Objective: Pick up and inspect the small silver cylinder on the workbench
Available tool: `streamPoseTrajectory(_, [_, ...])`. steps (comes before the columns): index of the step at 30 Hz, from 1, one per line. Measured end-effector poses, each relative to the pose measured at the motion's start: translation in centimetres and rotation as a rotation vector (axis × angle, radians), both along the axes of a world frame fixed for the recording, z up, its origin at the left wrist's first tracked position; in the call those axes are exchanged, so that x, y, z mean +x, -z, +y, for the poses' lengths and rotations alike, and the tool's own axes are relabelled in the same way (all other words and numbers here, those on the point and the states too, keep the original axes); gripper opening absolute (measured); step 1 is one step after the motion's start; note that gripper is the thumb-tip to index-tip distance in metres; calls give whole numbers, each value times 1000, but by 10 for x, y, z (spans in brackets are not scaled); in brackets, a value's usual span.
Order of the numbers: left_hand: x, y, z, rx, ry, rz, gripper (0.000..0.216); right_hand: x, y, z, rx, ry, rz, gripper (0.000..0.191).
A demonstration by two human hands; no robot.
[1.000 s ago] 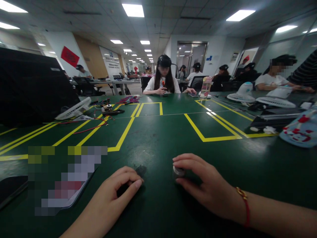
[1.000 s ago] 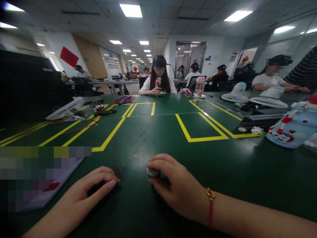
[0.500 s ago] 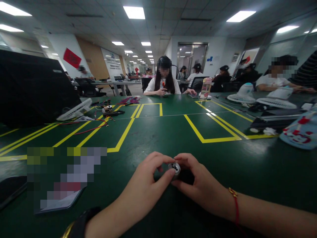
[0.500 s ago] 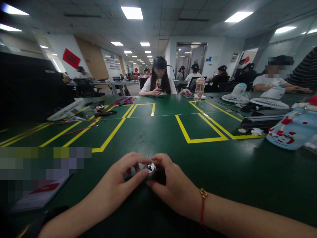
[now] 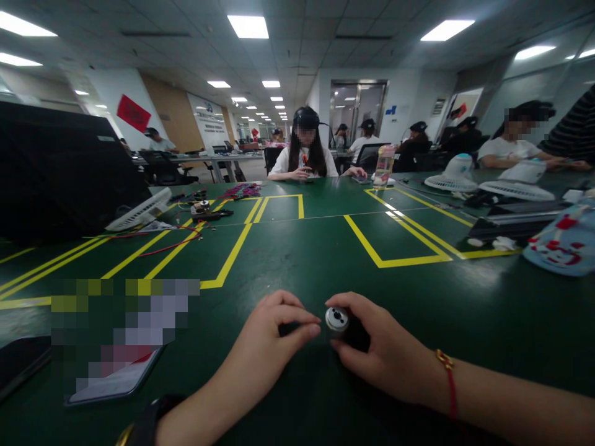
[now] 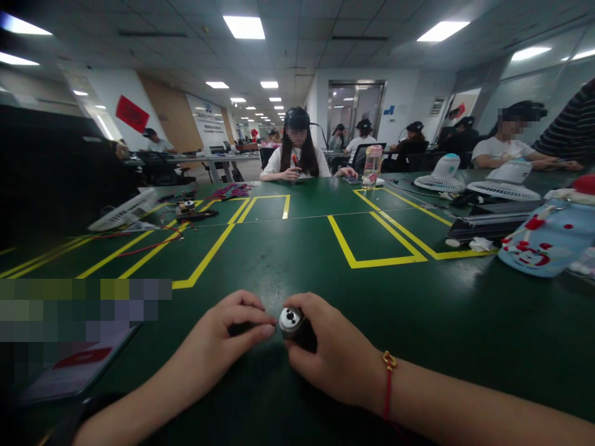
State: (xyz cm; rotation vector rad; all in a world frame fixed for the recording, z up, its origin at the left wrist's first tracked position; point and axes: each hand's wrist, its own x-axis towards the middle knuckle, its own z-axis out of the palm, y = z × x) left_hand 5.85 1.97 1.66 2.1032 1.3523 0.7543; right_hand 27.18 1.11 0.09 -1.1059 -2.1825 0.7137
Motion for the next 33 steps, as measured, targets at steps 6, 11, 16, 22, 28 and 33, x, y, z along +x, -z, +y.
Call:
streamPoseTrajectory(6, [4,17,0,18,30,57,16,2,4,-4,30,53,-45,41])
streamPoseTrajectory(11, [-20,5,-6,-9,-8,-13,21,51,1,6,151,278,-102,50])
streamPoseTrajectory(16, [-65,8,-15,-136,-83,-21,22,161,7,14,192,692,-286,54])
streamPoseTrajectory(22, [-76,16,-21,-154,-114,-25,21,224,11,13,281,883,-543,57])
streamPoseTrajectory(28, [-70,13,-24,-146,-106,-23,21,116,-2,7,712,425,-558,42])
streamPoseTrajectory(33, [-73,13,-25,-143,-58,9,22,-2,-5,8,236,-12,-410,26])
